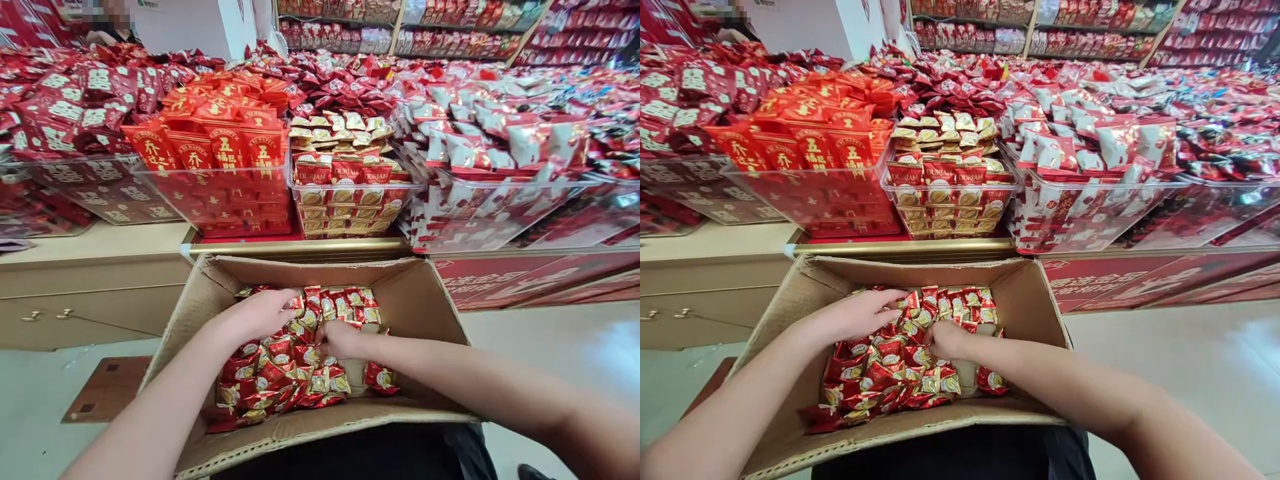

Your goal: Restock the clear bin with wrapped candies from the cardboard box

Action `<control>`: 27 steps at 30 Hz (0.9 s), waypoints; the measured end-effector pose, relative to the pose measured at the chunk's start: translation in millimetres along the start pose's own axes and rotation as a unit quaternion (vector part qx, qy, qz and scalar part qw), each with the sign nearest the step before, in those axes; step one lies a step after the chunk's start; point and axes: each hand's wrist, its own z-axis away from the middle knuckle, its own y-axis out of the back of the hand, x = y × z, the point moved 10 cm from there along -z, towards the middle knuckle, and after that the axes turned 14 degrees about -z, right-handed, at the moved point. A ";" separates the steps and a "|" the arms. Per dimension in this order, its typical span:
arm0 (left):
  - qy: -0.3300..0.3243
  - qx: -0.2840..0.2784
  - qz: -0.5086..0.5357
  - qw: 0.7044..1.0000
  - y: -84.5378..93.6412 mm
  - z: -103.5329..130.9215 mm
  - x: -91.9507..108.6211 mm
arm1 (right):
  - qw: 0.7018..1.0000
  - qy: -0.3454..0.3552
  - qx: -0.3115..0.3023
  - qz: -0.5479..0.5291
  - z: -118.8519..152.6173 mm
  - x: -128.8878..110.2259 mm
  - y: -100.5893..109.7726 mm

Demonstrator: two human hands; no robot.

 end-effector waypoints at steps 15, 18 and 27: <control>-0.030 0.105 0.222 0.969 30.0 -1.2 34.9 | 0.872 0.101 0.048 -0.477 50.2 -45.2 77.9; -0.034 0.103 0.253 0.961 29.1 -0.9 34.9 | 0.861 0.107 0.073 -0.491 49.5 -44.8 83.6; -0.032 0.081 0.185 0.979 21.1 5.5 49.5 | 0.823 0.149 0.081 -0.542 46.4 -54.4 88.0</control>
